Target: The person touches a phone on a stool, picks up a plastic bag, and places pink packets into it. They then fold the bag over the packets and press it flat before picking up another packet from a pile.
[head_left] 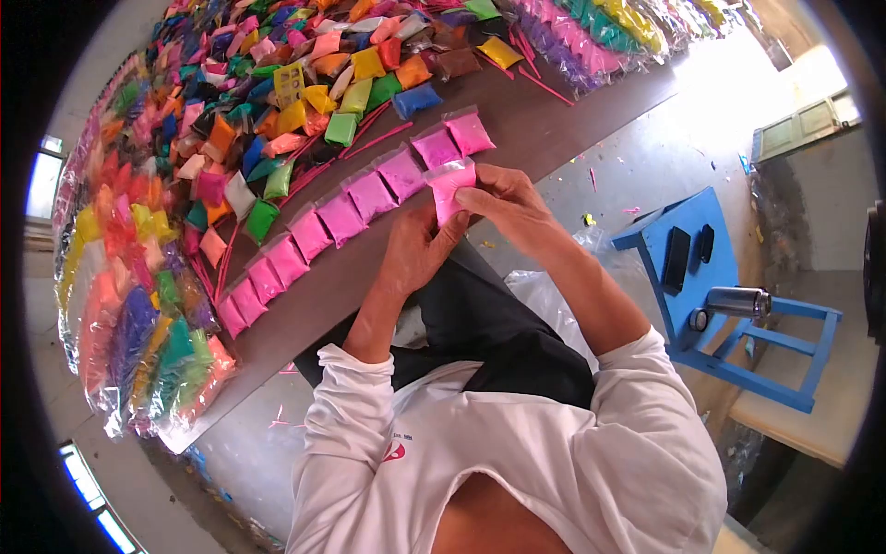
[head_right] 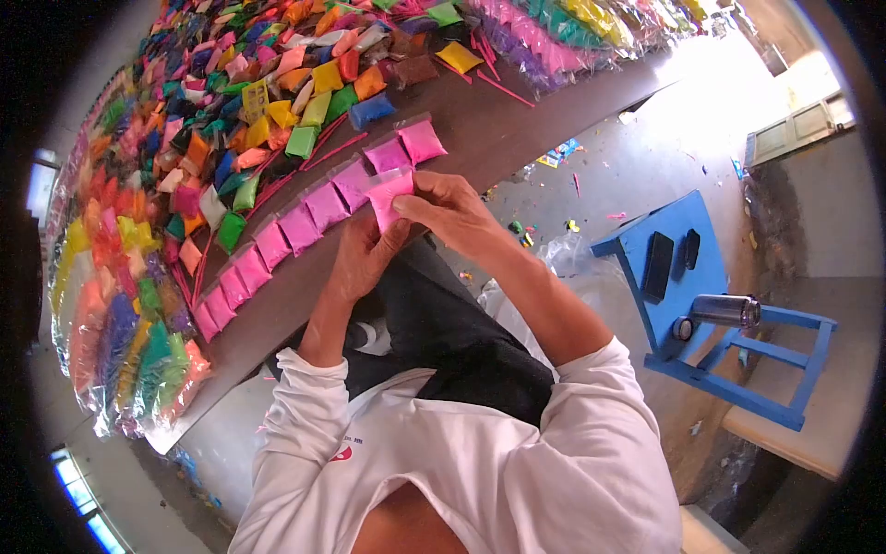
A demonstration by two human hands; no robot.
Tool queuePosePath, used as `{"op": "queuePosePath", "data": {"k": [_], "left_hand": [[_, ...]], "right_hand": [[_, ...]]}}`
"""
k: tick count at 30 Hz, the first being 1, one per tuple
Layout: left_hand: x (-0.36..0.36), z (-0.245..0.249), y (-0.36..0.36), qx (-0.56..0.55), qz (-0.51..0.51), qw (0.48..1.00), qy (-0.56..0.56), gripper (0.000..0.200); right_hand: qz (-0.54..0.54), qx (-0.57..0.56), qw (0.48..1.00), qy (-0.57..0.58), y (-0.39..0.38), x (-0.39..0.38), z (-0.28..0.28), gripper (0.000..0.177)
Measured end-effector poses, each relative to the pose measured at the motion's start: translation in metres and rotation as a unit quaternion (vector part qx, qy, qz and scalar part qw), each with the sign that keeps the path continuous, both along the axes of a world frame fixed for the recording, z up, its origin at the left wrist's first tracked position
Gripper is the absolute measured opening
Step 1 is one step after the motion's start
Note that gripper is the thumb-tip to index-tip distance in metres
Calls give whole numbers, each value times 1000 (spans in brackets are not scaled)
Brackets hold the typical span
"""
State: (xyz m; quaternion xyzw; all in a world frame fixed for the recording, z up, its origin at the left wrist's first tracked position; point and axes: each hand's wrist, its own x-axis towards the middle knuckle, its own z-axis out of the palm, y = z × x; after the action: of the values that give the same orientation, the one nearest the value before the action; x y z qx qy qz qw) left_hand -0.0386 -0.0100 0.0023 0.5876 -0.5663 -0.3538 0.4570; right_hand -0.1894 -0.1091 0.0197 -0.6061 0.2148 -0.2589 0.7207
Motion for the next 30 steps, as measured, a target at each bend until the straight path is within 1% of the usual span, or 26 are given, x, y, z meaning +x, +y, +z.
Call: {"op": "queuePosePath", "data": {"k": [1, 3, 4, 6, 7, 9, 10, 12, 13, 16, 18, 20, 21, 23, 26, 29, 30], "left_hand": [[0, -4, 0, -4, 4, 1000, 12, 40], [-1, -8, 1, -11, 12, 999, 36, 39], [0, -7, 1, -3, 16, 999, 36, 38], [-2, -3, 4, 12, 24, 999, 36, 35], [-2, -6, 5, -28, 21, 999, 4, 33], [-2, -13, 8, -106, 15, 992, -60, 28], [-4, -13, 9, -111, 32, 992, -49, 26], [-11, -11, 11, -121, 67, 990, -24, 23], [-13, -7, 9, -107, 63, 991, -49, 21], [-15, 2, 7, -61, 55, 991, -109, 17], [-13, -2, 9, -25, 58, 990, -130, 17], [-14, -1, 9, -47, 74, 992, -93, 19], [-15, -1, 8, -59, 81, 992, -76, 20], [-15, -5, 8, -73, 89, 990, -84, 21], [-14, -4, 8, -67, 89, 991, -76, 21], [-15, 4, 9, -43, 88, 993, -60, 20], [-15, 6, 9, -34, 90, 994, -56, 20]], "right_hand": [[0, -3, 1000, 12, 0, 0, 1, 29], [-99, -103, 987, 74, 5, 1, -1, 32], [-149, -153, 971, 104, 9, 3, -1, 33], [-181, -227, 945, 153, 21, 3, 13, 37], [-196, -261, 928, 177, 27, 4, 19, 39], [-216, -349, 893, 182, 39, 13, 19, 39], [-226, -391, 873, 184, 43, 16, 18, 39], [-227, -342, 889, 204, 42, 19, 18, 34], [-226, -318, 896, 213, 40, 20, 19, 32], [-208, -219, 939, 162, 23, 15, 8, 24], [-258, -249, 915, 183, -11, 0, -2, 21], [-280, -167, 936, 132, -34, -12, 20, 19], [-264, -169, 935, 168, -50, -19, 18, 20], [-233, -172, 927, 239, -84, -29, 6, 24], [-139, -198, 924, 297, -115, -26, -1, 26], [-190, -246, 918, 245, -115, -10, -14, 26], [-209, -282, 905, 241, -118, -9, -20, 26]]}}
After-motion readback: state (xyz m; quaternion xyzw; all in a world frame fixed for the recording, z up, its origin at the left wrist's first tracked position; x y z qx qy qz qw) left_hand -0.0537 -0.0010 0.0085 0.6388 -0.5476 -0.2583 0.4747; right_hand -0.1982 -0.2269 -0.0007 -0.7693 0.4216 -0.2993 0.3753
